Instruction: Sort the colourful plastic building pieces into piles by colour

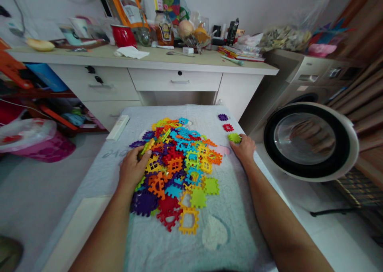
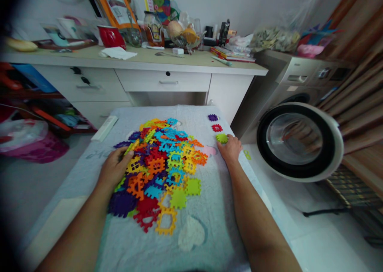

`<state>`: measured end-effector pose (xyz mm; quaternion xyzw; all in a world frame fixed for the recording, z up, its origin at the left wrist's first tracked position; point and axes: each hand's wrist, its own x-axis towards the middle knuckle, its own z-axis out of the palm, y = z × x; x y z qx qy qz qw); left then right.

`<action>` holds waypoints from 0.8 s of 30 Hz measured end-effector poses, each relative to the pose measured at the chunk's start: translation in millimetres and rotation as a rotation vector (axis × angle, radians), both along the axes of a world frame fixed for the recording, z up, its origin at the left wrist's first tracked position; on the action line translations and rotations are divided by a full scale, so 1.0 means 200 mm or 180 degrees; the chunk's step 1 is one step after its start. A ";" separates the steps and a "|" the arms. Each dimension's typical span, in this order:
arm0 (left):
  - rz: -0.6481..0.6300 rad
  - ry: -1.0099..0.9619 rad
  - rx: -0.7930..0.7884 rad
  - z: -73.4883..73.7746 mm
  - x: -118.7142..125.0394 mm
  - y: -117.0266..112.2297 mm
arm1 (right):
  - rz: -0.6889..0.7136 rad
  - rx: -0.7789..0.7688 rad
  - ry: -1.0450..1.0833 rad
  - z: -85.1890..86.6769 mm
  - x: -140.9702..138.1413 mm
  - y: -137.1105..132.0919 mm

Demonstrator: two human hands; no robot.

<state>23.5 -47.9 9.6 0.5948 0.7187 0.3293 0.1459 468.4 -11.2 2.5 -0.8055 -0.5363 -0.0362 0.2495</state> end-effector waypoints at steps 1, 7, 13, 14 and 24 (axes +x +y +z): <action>-0.0006 -0.0004 -0.0007 0.00 0.00 0.00 | -0.0023 0.0043 0.0011 0.01 -0.01 -0.01; 0.0012 -0.0013 0.0005 0.01 0.01 0.00 | 0.1033 0.0407 0.0139 0.14 -0.10 -0.07; 0.0023 -0.0060 0.0044 0.00 0.00 0.00 | 0.2452 -0.0575 -0.0018 0.21 -0.28 -0.15; 0.0025 -0.0058 0.0049 0.00 0.00 0.00 | 0.2479 -0.0726 -0.0093 0.21 -0.30 -0.16; 0.0077 -0.0013 0.0000 -0.01 0.00 0.01 | 0.2604 -0.0866 0.0032 0.24 -0.30 -0.16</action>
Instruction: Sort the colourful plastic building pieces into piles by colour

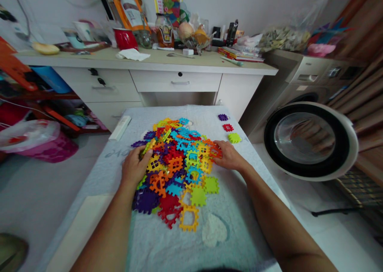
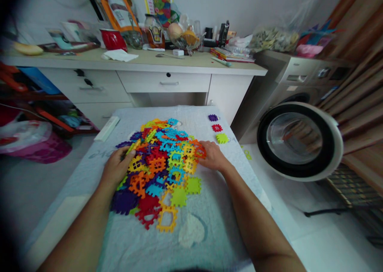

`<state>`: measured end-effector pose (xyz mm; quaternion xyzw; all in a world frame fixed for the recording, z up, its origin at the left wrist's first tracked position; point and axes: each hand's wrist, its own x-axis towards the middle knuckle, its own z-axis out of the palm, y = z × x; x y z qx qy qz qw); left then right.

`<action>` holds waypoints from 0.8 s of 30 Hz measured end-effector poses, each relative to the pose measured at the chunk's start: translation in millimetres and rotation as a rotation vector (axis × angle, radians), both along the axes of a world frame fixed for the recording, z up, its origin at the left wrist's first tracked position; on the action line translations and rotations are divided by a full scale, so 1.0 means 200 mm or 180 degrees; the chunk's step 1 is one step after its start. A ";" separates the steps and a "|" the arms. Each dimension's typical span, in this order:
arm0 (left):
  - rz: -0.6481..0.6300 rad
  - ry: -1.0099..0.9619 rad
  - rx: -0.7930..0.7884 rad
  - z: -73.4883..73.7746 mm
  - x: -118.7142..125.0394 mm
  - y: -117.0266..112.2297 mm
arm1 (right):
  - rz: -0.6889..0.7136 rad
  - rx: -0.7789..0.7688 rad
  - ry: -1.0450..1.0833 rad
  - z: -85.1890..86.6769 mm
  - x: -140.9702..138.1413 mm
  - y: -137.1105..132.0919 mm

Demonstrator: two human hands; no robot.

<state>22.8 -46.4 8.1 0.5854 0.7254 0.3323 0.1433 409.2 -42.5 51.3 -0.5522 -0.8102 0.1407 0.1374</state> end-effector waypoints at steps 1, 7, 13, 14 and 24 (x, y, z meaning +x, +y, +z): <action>0.0012 -0.0003 0.0000 0.00 0.00 0.00 | -0.0041 -0.0010 0.0097 0.01 0.02 0.00; 0.0007 -0.0037 -0.0006 0.02 0.01 -0.01 | -0.0215 -0.0436 0.0241 0.15 0.19 0.02; -0.0052 -0.0019 0.0079 0.00 0.01 0.00 | -0.0663 -0.0753 0.0706 0.13 0.38 -0.04; -0.0042 -0.0009 0.0079 0.00 0.01 0.00 | -0.0855 -0.0772 0.0802 0.11 0.40 -0.06; -0.0048 0.0011 0.0022 -0.01 0.00 0.01 | -0.2000 -0.0228 0.0222 -0.08 0.44 -0.11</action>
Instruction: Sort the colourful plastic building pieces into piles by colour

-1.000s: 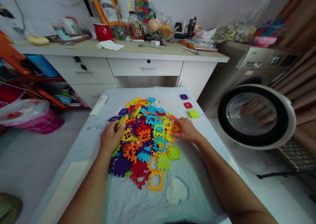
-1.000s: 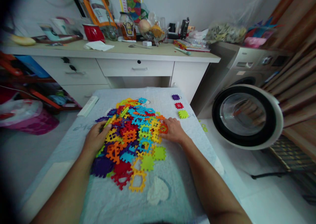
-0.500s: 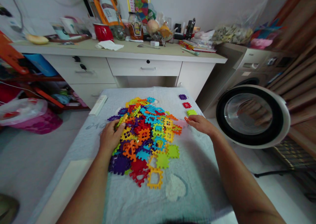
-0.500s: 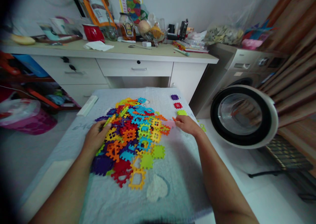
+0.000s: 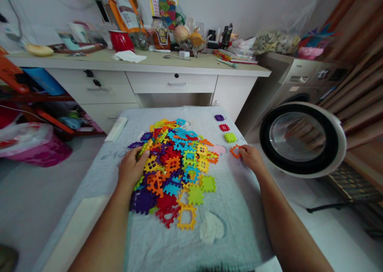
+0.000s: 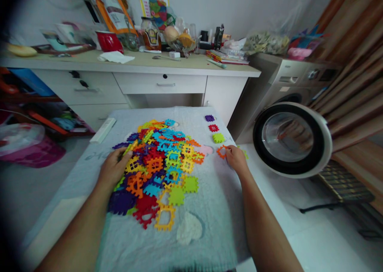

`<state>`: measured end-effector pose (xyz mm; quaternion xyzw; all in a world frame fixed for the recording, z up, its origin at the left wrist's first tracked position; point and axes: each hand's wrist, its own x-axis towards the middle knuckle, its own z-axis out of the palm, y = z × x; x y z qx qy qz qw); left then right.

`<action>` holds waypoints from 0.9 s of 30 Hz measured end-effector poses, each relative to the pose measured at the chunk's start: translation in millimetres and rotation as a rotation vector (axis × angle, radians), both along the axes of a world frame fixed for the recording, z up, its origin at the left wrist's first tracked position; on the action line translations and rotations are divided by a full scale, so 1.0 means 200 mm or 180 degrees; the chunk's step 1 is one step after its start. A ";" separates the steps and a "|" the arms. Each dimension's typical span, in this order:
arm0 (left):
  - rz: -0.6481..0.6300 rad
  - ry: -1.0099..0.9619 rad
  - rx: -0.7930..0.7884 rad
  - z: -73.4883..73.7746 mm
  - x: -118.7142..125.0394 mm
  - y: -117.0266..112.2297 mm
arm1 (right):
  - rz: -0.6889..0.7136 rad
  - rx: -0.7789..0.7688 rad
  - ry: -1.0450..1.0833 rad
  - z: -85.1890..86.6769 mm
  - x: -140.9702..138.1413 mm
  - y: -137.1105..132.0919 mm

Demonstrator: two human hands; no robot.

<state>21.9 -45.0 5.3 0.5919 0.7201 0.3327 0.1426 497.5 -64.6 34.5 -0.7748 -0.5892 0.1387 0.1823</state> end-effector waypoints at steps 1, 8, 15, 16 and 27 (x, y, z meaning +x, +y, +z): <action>0.0002 0.0007 -0.0014 0.00 0.00 0.00 | -0.0057 0.0084 -0.0260 -0.01 0.00 0.00; 0.0006 0.0034 0.0015 0.00 0.00 0.00 | 0.0130 0.0296 -0.0963 -0.04 -0.02 -0.04; 0.0026 -0.0007 0.0017 -0.01 -0.01 0.01 | 0.0056 0.0072 -0.1041 -0.02 -0.07 -0.04; 0.0030 -0.0003 0.0031 -0.01 -0.01 0.01 | 0.0013 0.0056 -0.1048 -0.02 -0.07 -0.04; 0.0017 -0.0017 0.0007 0.01 0.00 0.00 | -0.0082 -0.0237 -0.1096 0.01 -0.08 -0.05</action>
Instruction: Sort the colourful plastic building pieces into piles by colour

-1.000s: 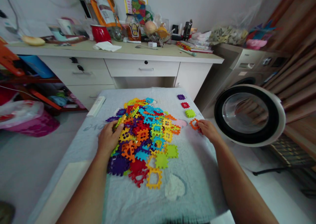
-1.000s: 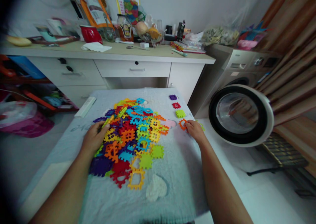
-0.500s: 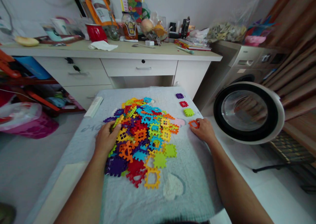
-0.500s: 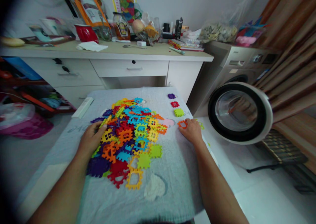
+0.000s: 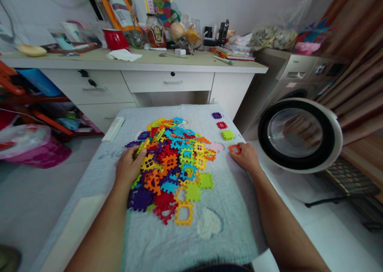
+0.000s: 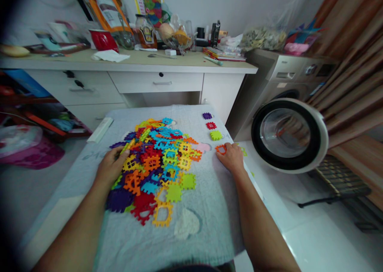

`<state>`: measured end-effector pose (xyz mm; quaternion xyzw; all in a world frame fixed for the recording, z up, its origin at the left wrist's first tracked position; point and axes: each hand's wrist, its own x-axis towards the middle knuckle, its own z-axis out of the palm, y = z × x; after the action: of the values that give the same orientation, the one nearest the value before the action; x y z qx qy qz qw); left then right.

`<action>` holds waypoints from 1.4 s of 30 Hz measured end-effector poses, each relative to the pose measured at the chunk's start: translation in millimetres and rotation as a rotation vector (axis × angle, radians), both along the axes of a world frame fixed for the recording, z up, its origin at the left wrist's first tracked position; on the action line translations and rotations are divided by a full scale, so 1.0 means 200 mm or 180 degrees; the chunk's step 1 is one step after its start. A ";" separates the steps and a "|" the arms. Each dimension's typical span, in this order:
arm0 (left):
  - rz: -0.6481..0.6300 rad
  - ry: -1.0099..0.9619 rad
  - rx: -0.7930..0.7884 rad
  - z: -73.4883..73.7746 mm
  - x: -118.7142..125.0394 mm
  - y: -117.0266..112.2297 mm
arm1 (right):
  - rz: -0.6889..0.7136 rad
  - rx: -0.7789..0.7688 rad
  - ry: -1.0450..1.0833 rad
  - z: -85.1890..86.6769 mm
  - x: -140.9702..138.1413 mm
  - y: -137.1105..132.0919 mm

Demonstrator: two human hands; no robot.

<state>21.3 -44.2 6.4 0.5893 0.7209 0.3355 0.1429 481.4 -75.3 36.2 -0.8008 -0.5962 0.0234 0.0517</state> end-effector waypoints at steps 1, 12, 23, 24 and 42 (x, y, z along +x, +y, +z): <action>0.0007 -0.0001 0.0001 0.00 0.00 0.00 | -0.0021 -0.0021 0.0002 0.00 0.00 0.00; 0.0004 -0.0059 0.0009 0.01 0.01 -0.01 | 0.0476 0.1101 0.0405 -0.03 -0.06 -0.02; -0.0034 -0.0054 -0.0007 0.02 0.02 -0.01 | 0.2278 0.0568 0.0997 0.09 -0.45 -0.05; -0.0028 -0.0054 -0.0004 0.02 0.02 -0.01 | 0.2391 0.0603 0.1079 0.10 -0.49 -0.06; 0.0019 -0.0095 0.0039 0.00 0.01 -0.01 | 0.2506 0.1123 0.1838 0.03 -0.69 -0.06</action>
<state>23.8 -45.5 5.8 0.5830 0.7183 0.3491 0.1491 343.0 -87.8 41.8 -0.4559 -0.8086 0.1602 0.3356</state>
